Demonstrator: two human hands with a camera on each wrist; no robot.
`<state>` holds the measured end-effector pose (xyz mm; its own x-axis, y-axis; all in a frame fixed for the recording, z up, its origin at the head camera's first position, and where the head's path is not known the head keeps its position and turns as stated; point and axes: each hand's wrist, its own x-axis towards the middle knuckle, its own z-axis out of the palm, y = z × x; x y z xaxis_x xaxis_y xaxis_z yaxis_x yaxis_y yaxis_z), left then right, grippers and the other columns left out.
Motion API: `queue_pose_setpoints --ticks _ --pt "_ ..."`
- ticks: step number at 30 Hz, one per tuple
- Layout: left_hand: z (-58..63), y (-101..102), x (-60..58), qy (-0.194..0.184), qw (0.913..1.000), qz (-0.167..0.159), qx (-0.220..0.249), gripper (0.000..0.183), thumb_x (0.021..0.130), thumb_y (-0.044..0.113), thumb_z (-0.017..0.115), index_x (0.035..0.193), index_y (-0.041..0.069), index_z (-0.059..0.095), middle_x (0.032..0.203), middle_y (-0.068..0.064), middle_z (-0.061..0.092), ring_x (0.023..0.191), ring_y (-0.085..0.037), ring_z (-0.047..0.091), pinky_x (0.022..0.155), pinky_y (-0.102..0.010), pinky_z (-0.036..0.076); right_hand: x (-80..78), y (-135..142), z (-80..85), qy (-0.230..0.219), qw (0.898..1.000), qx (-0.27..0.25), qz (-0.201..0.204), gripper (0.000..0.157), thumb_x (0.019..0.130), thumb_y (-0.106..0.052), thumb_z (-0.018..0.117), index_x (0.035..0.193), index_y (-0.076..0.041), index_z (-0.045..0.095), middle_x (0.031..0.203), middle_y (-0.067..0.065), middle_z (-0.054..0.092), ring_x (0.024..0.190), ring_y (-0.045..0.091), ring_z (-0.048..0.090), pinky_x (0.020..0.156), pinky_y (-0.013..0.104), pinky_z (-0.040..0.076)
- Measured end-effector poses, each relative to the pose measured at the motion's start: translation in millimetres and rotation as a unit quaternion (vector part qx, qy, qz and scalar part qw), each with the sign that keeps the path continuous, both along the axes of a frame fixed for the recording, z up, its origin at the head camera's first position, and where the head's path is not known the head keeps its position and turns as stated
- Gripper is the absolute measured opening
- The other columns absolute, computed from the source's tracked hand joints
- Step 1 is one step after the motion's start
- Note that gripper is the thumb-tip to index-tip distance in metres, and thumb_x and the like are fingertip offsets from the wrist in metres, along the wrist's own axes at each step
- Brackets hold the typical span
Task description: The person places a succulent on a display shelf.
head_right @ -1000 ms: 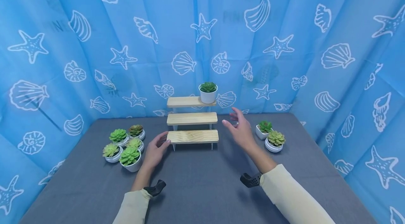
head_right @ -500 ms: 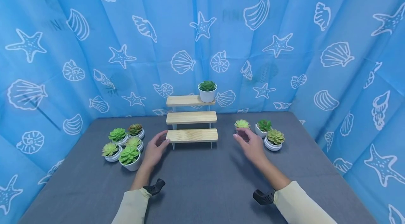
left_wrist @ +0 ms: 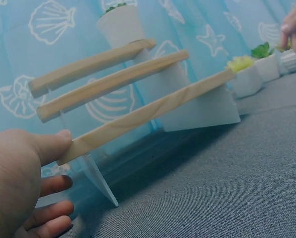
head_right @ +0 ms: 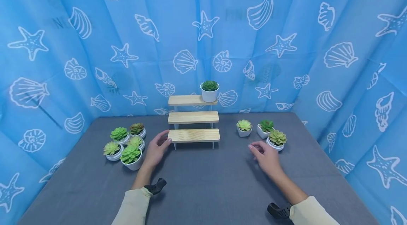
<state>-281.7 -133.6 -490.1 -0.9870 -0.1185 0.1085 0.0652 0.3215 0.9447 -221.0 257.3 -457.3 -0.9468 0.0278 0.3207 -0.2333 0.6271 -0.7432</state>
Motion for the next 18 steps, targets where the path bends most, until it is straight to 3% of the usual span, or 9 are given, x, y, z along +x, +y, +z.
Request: queue_pose_setpoints --ticks 8,11,18 --pt "-0.2 0 0.5 0.0 1.0 -0.002 0.004 0.045 0.096 0.026 0.064 0.139 0.017 0.054 0.133 -0.009 0.057 0.121 -0.028 0.053 0.097 -0.047 0.045 6.0 17 -4.5 0.015 0.998 0.043 -0.044 0.022 0.098 -0.021 0.06 0.101 0.0 0.067 0.075 0.008 0.065 0.058 0.015 0.06 0.052 0.024 0.048" --pt "-0.8 0 0.5 -0.001 1.0 -0.003 0.007 0.045 0.096 0.025 0.064 0.139 0.016 0.054 0.133 -0.009 0.057 0.121 -0.028 0.053 0.097 -0.047 0.045 7.1 23 -8.1 0.061 0.993 0.074 -0.066 0.017 0.096 -0.019 0.064 0.097 -0.002 0.068 0.07 0.003 0.063 0.057 0.01 0.055 0.05 0.022 0.043" --pt "0.0 0 0.8 -0.004 1.0 -0.004 0.008 0.045 0.096 0.026 0.064 0.139 0.019 0.054 0.133 -0.009 0.057 0.121 -0.028 0.053 0.097 -0.047 0.045 8.4 35 -8.0 0.162 0.971 0.13 -0.117 0.009 0.087 -0.011 0.073 0.09 -0.003 0.07 0.067 0.0 0.06 0.058 0.008 0.05 0.05 0.02 0.038"
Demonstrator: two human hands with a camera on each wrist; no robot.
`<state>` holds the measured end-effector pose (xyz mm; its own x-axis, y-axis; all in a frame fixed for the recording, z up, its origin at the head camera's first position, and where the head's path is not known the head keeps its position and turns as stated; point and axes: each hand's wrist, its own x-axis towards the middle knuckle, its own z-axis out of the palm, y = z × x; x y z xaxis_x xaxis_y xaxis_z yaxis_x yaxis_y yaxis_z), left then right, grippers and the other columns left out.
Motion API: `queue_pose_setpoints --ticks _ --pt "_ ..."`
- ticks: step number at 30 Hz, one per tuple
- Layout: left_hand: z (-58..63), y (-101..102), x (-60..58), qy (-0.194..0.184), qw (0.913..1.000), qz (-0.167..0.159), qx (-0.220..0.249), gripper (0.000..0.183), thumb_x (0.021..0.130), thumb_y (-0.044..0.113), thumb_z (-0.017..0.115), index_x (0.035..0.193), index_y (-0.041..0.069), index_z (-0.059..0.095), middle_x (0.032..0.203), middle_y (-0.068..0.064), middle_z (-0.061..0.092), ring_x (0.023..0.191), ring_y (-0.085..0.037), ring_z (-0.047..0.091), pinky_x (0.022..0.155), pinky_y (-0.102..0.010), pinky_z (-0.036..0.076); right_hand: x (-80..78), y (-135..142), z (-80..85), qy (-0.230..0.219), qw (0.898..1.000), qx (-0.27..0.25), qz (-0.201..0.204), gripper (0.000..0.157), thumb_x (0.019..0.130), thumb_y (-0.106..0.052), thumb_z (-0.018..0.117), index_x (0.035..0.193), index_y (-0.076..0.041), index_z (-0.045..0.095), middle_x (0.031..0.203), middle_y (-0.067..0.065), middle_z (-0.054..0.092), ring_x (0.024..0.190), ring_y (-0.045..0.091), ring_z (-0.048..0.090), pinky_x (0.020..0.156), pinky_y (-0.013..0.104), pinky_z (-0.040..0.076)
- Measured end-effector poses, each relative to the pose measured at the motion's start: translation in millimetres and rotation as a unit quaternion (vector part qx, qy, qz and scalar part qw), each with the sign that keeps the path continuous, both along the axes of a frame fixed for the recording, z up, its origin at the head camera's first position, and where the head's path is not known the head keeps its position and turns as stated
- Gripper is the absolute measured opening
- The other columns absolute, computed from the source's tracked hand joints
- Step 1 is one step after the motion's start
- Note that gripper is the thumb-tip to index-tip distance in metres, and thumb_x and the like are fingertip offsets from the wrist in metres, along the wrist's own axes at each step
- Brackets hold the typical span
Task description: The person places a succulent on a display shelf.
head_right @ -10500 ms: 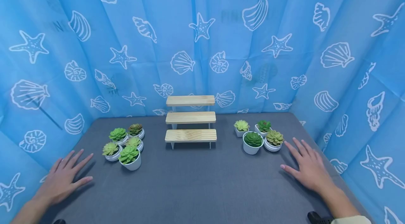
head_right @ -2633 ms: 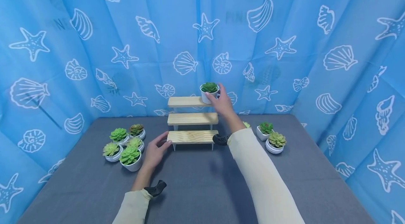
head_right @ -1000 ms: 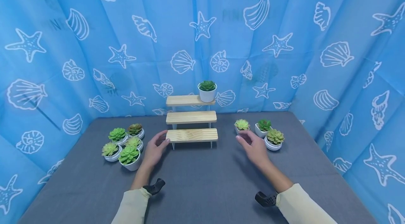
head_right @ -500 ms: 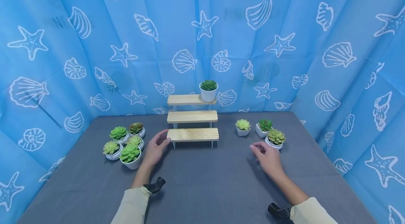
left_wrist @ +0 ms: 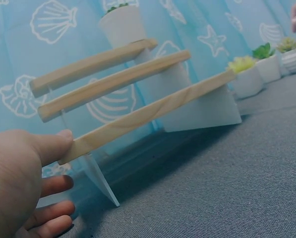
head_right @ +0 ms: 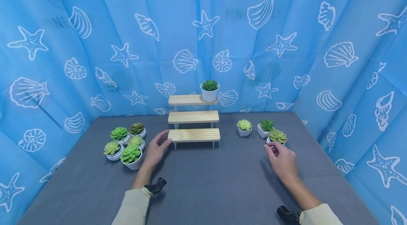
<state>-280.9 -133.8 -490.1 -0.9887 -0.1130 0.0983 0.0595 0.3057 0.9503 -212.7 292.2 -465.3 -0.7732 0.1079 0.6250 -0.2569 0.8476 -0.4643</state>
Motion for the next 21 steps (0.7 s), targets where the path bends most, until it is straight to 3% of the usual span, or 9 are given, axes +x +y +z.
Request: queue_pose_setpoints --ticks 5,14,17,21 --pt "-0.2 0 -0.4 0.004 1.0 -0.001 -0.001 0.046 0.096 0.025 0.064 0.139 0.016 0.054 0.133 -0.009 0.057 0.121 -0.028 0.053 0.097 -0.047 0.045 0.8 5 3.6 0.067 0.998 0.009 -0.015 0.014 0.081 -0.004 0.076 0.092 0.002 0.069 0.073 0.009 0.062 0.064 0.018 0.052 0.057 0.021 0.035" --pt "-1.1 0 -0.6 0.006 1.0 0.0 0.002 0.043 0.096 0.025 0.064 0.138 0.02 0.055 0.133 -0.009 0.057 0.121 -0.028 0.053 0.097 -0.047 0.045 -4.2 15 5.9 0.117 0.993 -0.015 -0.013 0.043 0.073 0.001 0.08 0.11 0.009 0.061 0.104 0.026 0.059 0.096 0.042 0.048 0.079 0.05 0.033" --pt "-1.8 -1 -0.8 0.009 1.0 -0.002 0.003 0.044 0.096 0.026 0.064 0.138 0.019 0.055 0.134 -0.008 0.056 0.121 -0.028 0.053 0.097 -0.047 0.045 -7.2 18 3.6 0.12 0.992 -0.031 -0.014 0.049 0.071 0.0 0.082 0.113 0.009 0.059 0.112 0.028 0.057 0.102 0.045 0.046 0.084 0.052 0.031" --pt "-2.2 -1 -0.8 0.007 1.0 -0.002 0.003 0.044 0.096 0.026 0.064 0.138 0.019 0.055 0.134 -0.008 0.056 0.121 -0.028 0.053 0.097 -0.047 0.045 -10.5 21 -0.2 0.075 0.995 -0.053 -0.039 0.057 0.074 -0.004 0.082 0.122 0.008 0.054 0.121 0.029 0.053 0.111 0.046 0.044 0.091 0.055 0.032"
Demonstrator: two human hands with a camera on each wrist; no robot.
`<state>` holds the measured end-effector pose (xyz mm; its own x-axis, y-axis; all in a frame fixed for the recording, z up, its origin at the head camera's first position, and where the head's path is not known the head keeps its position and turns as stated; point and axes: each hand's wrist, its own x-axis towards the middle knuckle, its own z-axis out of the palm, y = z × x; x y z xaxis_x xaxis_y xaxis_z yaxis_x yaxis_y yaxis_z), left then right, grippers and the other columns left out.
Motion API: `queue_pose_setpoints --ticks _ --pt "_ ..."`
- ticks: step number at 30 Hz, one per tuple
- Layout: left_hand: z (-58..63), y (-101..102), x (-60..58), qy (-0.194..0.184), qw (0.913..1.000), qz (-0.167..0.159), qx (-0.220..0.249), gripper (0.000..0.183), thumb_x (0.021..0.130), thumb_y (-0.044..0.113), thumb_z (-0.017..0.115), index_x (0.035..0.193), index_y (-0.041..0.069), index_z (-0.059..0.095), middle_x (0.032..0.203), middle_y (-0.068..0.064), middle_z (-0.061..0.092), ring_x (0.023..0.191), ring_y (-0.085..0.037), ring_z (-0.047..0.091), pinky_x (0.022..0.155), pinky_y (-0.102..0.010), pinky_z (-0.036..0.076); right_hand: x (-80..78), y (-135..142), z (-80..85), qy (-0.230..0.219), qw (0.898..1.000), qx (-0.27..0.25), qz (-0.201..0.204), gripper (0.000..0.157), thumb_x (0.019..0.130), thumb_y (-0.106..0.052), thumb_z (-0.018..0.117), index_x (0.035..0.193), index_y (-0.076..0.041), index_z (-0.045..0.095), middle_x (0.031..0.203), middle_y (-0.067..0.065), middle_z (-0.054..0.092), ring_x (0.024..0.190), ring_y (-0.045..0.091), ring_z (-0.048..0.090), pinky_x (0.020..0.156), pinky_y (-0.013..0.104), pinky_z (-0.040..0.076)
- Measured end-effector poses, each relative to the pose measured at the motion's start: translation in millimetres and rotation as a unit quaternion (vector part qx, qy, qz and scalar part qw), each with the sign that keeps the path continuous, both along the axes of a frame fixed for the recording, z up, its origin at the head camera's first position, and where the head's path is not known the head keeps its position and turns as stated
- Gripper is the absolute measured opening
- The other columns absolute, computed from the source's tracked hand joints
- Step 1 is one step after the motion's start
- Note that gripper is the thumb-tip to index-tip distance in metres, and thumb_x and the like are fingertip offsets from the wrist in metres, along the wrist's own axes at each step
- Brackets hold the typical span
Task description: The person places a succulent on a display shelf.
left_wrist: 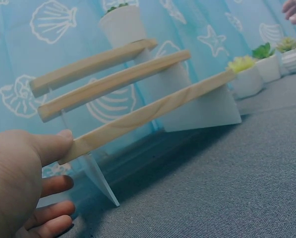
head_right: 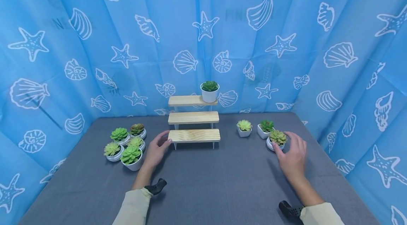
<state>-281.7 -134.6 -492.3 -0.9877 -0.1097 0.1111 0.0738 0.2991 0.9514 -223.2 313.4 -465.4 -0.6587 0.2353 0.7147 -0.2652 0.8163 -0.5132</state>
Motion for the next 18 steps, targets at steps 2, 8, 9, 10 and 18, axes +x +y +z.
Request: queue_pose_setpoints --ticks 2,8,9,10,18 --pt "-0.2 0 0.1 -0.002 1.0 0.0 0.0 0.045 0.096 0.026 0.064 0.139 0.019 0.055 0.134 -0.008 0.056 0.121 -0.028 0.053 0.097 -0.047 0.046 -1.1 1 -1.6 -0.043 0.999 -0.013 -0.013 0.062 0.077 -0.007 0.08 0.129 0.007 0.05 0.127 0.028 0.05 0.117 0.046 0.041 0.095 0.058 0.031" --pt "0.2 1 0.5 -0.006 1.0 0.003 -0.002 0.045 0.096 0.028 0.064 0.139 0.021 0.054 0.135 -0.007 0.056 0.122 -0.027 0.053 0.097 -0.047 0.045 -6.3 3 -4.7 -0.153 0.987 -0.051 -0.013 0.079 0.086 -0.02 0.075 0.146 0.004 0.03 0.137 0.032 0.037 0.122 0.047 0.034 0.094 0.063 0.031" --pt "0.4 1 0.6 -0.005 1.0 0.003 -0.002 0.045 0.096 0.028 0.064 0.139 0.02 0.054 0.135 -0.007 0.056 0.122 -0.027 0.053 0.097 -0.047 0.045 -7.6 4 -5.2 -0.166 0.984 -0.059 -0.008 0.082 0.087 -0.022 0.075 0.148 0.004 0.027 0.138 0.032 0.036 0.123 0.048 0.034 0.093 0.063 0.031" --pt "0.6 1 0.7 -0.004 1.0 0.003 -0.002 0.045 0.096 0.028 0.063 0.139 0.02 0.054 0.135 -0.007 0.056 0.122 -0.027 0.052 0.098 -0.047 0.045 -8.9 6 -5.8 -0.177 0.982 -0.067 -0.001 0.084 0.087 -0.023 0.074 0.149 0.004 0.024 0.139 0.033 0.035 0.124 0.048 0.034 0.094 0.064 0.031" --pt "0.2 1 0.4 -0.002 1.0 0.002 -0.001 0.045 0.096 0.027 0.064 0.139 0.02 0.054 0.135 -0.007 0.056 0.122 -0.027 0.053 0.098 -0.047 0.045 -15.7 15 -11.4 -0.274 0.95 -0.14 0.061 0.101 0.091 -0.034 0.069 0.154 -0.002 -0.003 0.15 0.038 0.016 0.136 0.054 0.019 0.104 0.068 0.02"
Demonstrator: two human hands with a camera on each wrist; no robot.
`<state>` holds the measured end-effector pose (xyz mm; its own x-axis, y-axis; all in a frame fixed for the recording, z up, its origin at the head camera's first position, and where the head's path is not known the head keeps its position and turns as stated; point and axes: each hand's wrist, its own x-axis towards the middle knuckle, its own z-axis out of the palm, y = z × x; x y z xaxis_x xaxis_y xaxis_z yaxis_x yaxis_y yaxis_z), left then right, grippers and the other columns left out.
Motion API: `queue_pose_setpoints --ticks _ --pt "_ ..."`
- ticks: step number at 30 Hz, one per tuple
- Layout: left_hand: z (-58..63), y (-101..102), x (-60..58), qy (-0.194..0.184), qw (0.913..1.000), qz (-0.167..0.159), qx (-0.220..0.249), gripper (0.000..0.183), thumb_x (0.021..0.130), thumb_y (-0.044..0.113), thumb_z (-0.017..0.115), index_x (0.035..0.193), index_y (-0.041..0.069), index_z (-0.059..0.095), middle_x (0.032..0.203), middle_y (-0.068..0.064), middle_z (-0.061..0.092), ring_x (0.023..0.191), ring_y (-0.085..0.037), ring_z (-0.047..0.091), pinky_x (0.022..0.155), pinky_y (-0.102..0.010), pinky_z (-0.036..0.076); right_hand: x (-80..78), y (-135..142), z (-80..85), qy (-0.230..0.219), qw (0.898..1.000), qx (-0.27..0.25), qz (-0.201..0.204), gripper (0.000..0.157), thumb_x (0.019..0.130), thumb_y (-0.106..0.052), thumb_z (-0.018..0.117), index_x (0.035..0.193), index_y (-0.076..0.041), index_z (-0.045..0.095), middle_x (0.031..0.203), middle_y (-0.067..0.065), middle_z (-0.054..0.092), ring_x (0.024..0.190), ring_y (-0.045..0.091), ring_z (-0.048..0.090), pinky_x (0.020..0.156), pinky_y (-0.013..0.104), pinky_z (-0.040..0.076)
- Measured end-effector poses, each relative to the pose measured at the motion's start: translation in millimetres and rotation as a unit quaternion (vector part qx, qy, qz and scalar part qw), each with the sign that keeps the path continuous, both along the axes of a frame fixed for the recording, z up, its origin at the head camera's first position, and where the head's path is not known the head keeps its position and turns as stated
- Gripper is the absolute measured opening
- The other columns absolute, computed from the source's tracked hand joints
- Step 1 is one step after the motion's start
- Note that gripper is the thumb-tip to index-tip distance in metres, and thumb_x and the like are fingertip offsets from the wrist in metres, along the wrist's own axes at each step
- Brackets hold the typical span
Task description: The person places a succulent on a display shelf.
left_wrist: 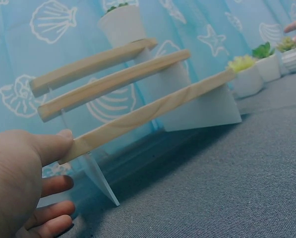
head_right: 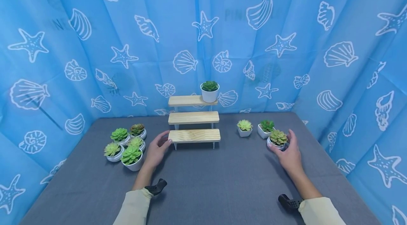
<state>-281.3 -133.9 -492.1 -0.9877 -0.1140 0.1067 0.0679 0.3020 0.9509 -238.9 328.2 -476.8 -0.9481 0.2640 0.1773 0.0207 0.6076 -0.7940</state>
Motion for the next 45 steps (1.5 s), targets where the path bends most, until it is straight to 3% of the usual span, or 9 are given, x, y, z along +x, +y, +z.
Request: queue_pose_setpoints --ticks 4,10,21,45 --pt "-0.9 0 -0.3 0.001 1.0 -0.001 0.002 0.045 0.096 0.027 0.064 0.139 0.019 0.054 0.135 -0.007 0.056 0.122 -0.027 0.053 0.098 -0.047 0.045 -2.3 0 -2.3 -0.027 1.0 -0.006 0.004 0.105 0.09 -0.033 0.07 0.153 -0.001 -0.007 0.151 0.039 0.008 0.138 0.055 0.013 0.107 0.067 0.016" --pt "-1.4 -1 0.0 0.003 1.0 -0.003 0.002 0.045 0.096 0.027 0.064 0.139 0.019 0.054 0.135 -0.007 0.056 0.122 -0.027 0.053 0.097 -0.047 0.045 -6.2 -5 -3.7 -0.042 0.999 0.0 -0.029 0.103 0.09 -0.036 0.07 0.153 0.003 -0.003 0.154 0.035 0.008 0.139 0.051 0.012 0.11 0.063 0.015" --pt "-2.5 0 0.3 0.008 0.9999 -0.007 0.004 0.044 0.096 0.025 0.064 0.139 0.018 0.054 0.134 -0.008 0.057 0.121 -0.027 0.053 0.097 -0.047 0.045 -7.3 -7 -7.7 -0.034 0.995 -0.008 -0.09 0.081 0.092 -0.027 0.068 0.148 0.009 0.022 0.144 0.035 0.032 0.132 0.048 0.033 0.106 0.059 0.027" --pt "1.3 0 2.0 0.01 0.9999 -0.003 -0.005 0.046 0.096 0.025 0.063 0.14 0.016 0.053 0.133 -0.008 0.057 0.121 -0.027 0.053 0.097 -0.047 0.045 -9.9 -11 -2.5 -0.07 0.989 -0.014 -0.132 0.079 0.088 -0.028 0.071 0.141 0.013 0.03 0.136 0.036 0.039 0.125 0.047 0.039 0.102 0.059 0.031"
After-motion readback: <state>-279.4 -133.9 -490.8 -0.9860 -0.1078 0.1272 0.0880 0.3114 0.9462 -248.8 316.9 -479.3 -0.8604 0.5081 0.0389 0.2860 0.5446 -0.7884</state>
